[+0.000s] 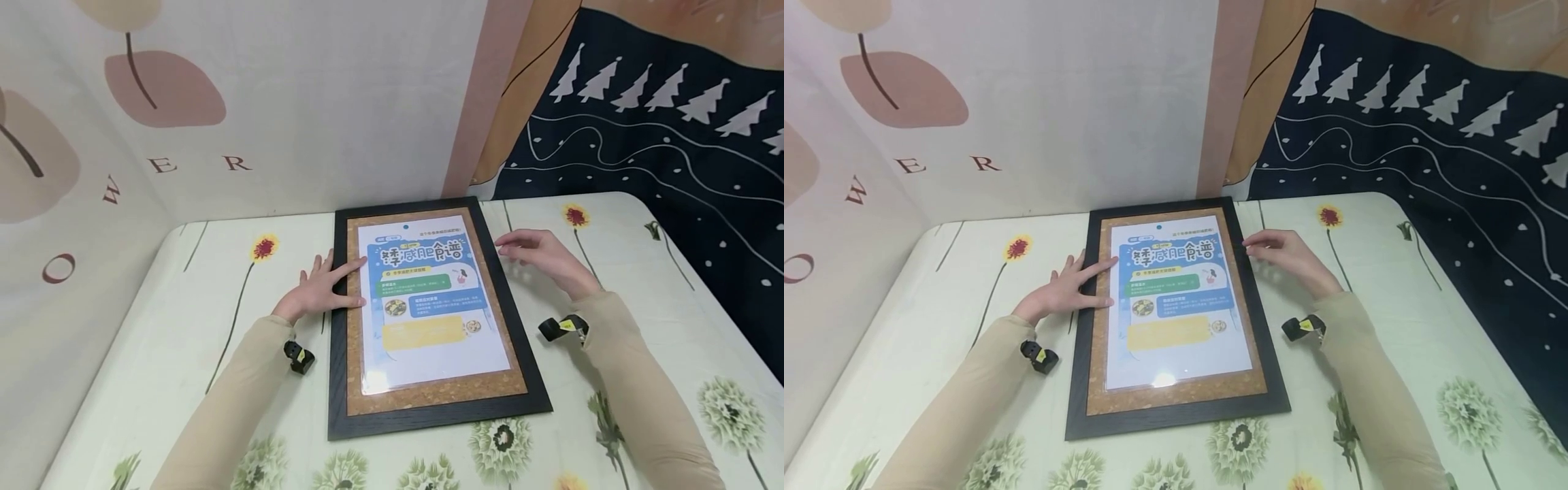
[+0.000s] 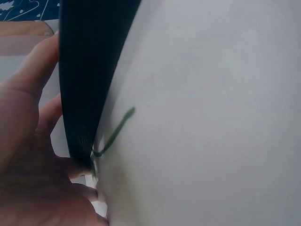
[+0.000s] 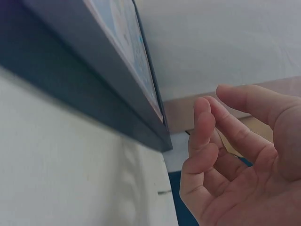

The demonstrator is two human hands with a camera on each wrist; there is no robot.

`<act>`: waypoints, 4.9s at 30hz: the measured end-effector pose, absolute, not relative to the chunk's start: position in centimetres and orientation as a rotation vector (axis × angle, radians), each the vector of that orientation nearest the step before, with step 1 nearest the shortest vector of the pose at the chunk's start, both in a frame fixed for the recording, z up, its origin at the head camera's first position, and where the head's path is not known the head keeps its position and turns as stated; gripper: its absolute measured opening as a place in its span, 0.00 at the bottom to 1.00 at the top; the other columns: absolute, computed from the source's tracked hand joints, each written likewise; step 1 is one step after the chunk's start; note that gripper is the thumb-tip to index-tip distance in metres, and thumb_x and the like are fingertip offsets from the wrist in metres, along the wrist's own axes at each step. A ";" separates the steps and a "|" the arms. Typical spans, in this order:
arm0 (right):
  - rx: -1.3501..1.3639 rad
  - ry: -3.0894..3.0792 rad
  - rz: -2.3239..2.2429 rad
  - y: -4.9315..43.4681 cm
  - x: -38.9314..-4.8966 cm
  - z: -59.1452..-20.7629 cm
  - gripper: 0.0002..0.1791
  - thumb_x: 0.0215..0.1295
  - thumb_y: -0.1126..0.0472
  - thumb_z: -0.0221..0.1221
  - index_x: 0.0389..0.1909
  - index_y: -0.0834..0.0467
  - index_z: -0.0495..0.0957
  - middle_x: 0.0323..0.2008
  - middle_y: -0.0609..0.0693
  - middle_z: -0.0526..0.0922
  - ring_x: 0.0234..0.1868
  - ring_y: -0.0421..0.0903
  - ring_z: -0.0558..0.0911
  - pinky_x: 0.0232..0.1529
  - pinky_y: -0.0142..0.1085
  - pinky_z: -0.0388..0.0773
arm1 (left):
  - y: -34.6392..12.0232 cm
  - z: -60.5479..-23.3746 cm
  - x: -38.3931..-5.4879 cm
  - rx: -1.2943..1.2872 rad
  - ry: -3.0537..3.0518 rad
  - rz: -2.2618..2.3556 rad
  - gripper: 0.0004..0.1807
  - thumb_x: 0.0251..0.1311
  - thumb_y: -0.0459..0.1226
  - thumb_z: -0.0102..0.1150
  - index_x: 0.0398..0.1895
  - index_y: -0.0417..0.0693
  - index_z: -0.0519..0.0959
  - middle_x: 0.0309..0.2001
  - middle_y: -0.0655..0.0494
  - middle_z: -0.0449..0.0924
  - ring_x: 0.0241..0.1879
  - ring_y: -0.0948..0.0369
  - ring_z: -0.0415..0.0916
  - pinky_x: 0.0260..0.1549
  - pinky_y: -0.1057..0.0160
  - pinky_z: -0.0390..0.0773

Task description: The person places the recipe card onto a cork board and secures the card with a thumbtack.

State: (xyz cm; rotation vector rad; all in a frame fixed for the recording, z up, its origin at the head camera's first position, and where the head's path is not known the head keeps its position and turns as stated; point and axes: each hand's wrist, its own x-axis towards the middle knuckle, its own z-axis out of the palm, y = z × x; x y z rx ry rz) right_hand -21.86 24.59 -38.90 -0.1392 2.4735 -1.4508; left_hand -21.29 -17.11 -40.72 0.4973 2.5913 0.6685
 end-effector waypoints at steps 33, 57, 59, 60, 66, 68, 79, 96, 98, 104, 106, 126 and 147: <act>0.065 2.562 -1.536 30.9 -18.9 -40.5 0.27 0.68 0.49 0.58 0.58 0.65 0.74 0.46 0.43 0.79 0.39 0.45 0.74 0.37 0.32 0.74 | -17.2 -40.9 -21.2 0.492 2.575 0.679 0.47 0.58 0.57 0.61 0.77 0.59 0.50 0.73 0.31 0.25 0.70 0.33 0.19 0.59 0.27 0.28; 0.085 2.617 -1.258 34.0 -17.9 -41.2 0.29 0.70 0.46 0.56 0.60 0.65 0.71 0.59 0.59 0.72 0.54 0.45 0.69 0.49 0.32 0.67 | -17.4 -41.0 -21.3 0.485 2.561 0.672 0.47 0.59 0.57 0.61 0.77 0.60 0.49 0.74 0.33 0.23 0.70 0.35 0.18 0.59 0.28 0.27; 0.079 2.606 -1.242 34.2 -17.9 -41.2 0.28 0.70 0.49 0.56 0.60 0.66 0.71 0.60 0.62 0.71 0.59 0.51 0.67 0.54 0.40 0.67 | -17.4 -41.0 -21.3 0.487 2.560 0.672 0.47 0.59 0.57 0.60 0.77 0.60 0.49 0.74 0.33 0.23 0.70 0.35 0.18 0.59 0.28 0.27; 0.077 2.596 -1.234 34.3 -18.0 -41.2 0.27 0.71 0.50 0.56 0.60 0.66 0.71 0.61 0.64 0.71 0.62 0.54 0.66 0.57 0.44 0.66 | -17.4 -41.0 -21.3 0.487 2.560 0.671 0.47 0.59 0.57 0.60 0.77 0.60 0.49 0.74 0.33 0.23 0.70 0.35 0.18 0.59 0.28 0.27; 0.058 2.556 -1.208 34.8 -18.2 -41.5 0.27 0.69 0.51 0.58 0.58 0.69 0.72 0.61 0.69 0.70 0.67 0.63 0.59 0.64 0.60 0.54 | -17.3 -41.0 -21.3 0.486 2.557 0.663 0.47 0.59 0.57 0.60 0.77 0.61 0.48 0.74 0.33 0.23 0.70 0.35 0.17 0.59 0.28 0.27; 0.044 2.553 -1.206 34.9 -18.2 -41.6 0.27 0.69 0.51 0.58 0.57 0.69 0.73 0.60 0.70 0.70 0.67 0.64 0.60 0.64 0.61 0.54 | -17.3 -41.0 -21.3 0.485 2.559 0.659 0.47 0.59 0.58 0.60 0.77 0.61 0.49 0.74 0.33 0.23 0.70 0.35 0.17 0.59 0.29 0.27; 0.067 2.602 -1.146 34.3 -18.5 -41.9 0.25 0.67 0.52 0.61 0.53 0.68 0.76 0.57 0.66 0.72 0.55 0.58 0.66 0.56 0.53 0.60 | -17.4 -40.9 -21.4 0.495 2.552 0.663 0.47 0.60 0.58 0.59 0.77 0.60 0.48 0.74 0.33 0.23 0.70 0.35 0.17 0.59 0.29 0.26; 0.046 2.617 -1.151 33.8 -18.2 -41.7 0.20 0.70 0.54 0.57 0.53 0.66 0.74 0.56 0.64 0.72 0.50 0.54 0.68 0.47 0.42 0.65 | -17.4 -40.9 -21.4 0.497 2.546 0.658 0.47 0.60 0.57 0.59 0.78 0.60 0.47 0.74 0.32 0.23 0.70 0.35 0.17 0.60 0.29 0.26; 0.033 2.630 -1.166 33.8 -18.1 -41.6 0.21 0.70 0.53 0.57 0.53 0.66 0.74 0.57 0.64 0.73 0.48 0.51 0.69 0.44 0.39 0.67 | -17.4 -40.9 -21.3 0.499 2.545 0.657 0.47 0.60 0.57 0.59 0.78 0.60 0.47 0.73 0.33 0.23 0.70 0.35 0.17 0.60 0.29 0.26; -0.035 2.660 -1.280 34.0 -18.1 -41.7 0.17 0.69 0.56 0.58 0.49 0.66 0.75 0.47 0.52 0.83 0.42 0.32 0.77 0.41 0.26 0.71 | -17.5 -40.9 -21.4 0.501 2.542 0.655 0.47 0.61 0.57 0.58 0.78 0.60 0.47 0.73 0.33 0.22 0.70 0.36 0.16 0.60 0.29 0.26; -0.054 2.640 -1.345 34.1 -18.2 -41.8 0.16 0.69 0.58 0.59 0.47 0.67 0.75 0.41 0.46 0.85 0.41 0.30 0.78 0.41 0.24 0.72 | -17.5 -41.0 -21.4 0.502 2.540 0.655 0.47 0.61 0.58 0.58 0.78 0.61 0.46 0.73 0.33 0.22 0.70 0.36 0.16 0.60 0.30 0.26; 0.053 2.618 -1.341 32.7 -18.4 -41.0 0.28 0.59 0.47 0.67 0.49 0.68 0.80 0.37 0.40 0.85 0.40 0.34 0.80 0.48 0.30 0.70 | -17.7 -41.0 -21.5 0.486 2.539 0.642 0.47 0.60 0.58 0.58 0.78 0.62 0.46 0.74 0.34 0.21 0.70 0.37 0.16 0.60 0.31 0.25; -0.004 2.546 -1.431 30.0 -19.5 -40.9 0.26 0.63 0.49 0.64 0.54 0.64 0.80 0.46 0.46 0.85 0.45 0.35 0.80 0.52 0.32 0.72 | -17.6 -40.9 -21.3 0.477 2.532 0.629 0.47 0.61 0.58 0.57 0.78 0.62 0.45 0.74 0.34 0.20 0.70 0.37 0.16 0.61 0.31 0.25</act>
